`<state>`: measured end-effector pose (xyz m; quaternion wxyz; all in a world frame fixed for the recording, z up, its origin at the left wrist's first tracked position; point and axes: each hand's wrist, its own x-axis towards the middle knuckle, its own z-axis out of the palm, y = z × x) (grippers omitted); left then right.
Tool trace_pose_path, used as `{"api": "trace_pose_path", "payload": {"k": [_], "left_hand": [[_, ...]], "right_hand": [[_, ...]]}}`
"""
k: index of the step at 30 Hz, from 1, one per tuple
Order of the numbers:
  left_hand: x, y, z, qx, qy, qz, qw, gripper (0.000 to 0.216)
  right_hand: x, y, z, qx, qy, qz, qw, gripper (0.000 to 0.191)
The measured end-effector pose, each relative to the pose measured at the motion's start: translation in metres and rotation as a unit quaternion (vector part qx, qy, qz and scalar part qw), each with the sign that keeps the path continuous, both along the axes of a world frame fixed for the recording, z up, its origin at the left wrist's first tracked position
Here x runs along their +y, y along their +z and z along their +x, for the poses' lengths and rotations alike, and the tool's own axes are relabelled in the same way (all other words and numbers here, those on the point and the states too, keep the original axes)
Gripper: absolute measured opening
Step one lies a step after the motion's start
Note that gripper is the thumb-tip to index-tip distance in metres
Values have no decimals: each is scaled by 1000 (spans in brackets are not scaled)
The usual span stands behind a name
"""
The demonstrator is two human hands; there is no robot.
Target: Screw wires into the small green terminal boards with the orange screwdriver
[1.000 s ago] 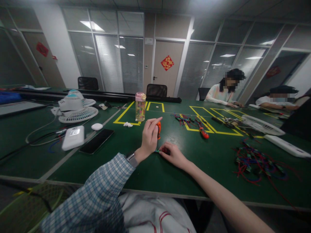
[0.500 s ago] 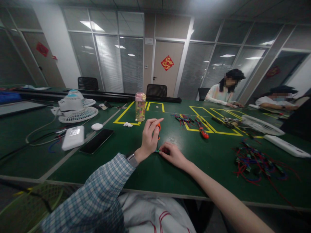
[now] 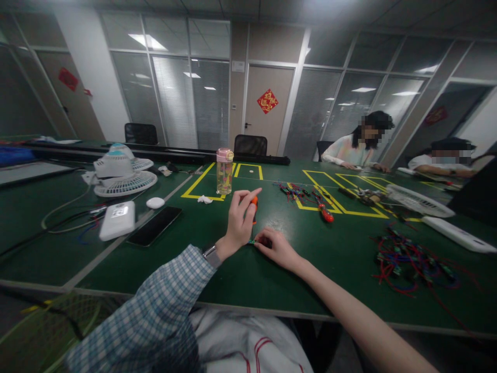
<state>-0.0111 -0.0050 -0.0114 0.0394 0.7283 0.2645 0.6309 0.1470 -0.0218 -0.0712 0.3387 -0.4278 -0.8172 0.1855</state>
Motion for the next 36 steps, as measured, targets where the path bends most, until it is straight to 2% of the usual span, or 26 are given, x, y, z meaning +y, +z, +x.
{"api": "trace_pose_path", "payload": {"k": [3,10,18,26,33,36], "left_hand": [[1,0,1,1,-8,-13,1000,35],[3,2,2,-9,32,4,999,25],[3,-2,0,8,-24,-2,1000,36],[5,-1,3,1,24,7,1000,27],[3,-1,1,0,-30,-4,1000,30],[4,0,1,-4,-24,-9,1000,29]], "right_hand": [[1,-2,1,1,1,1,1000,4],[0,0,1,-5,-4,2,1000,4],[-1,2,0,-8,-1,4,1000,4],[0,1,0,-10,-5,3,1000,4],[-1,2,0,-11,0,4,1000,4],[0,1,0,-13,0,5,1000,4]]}}
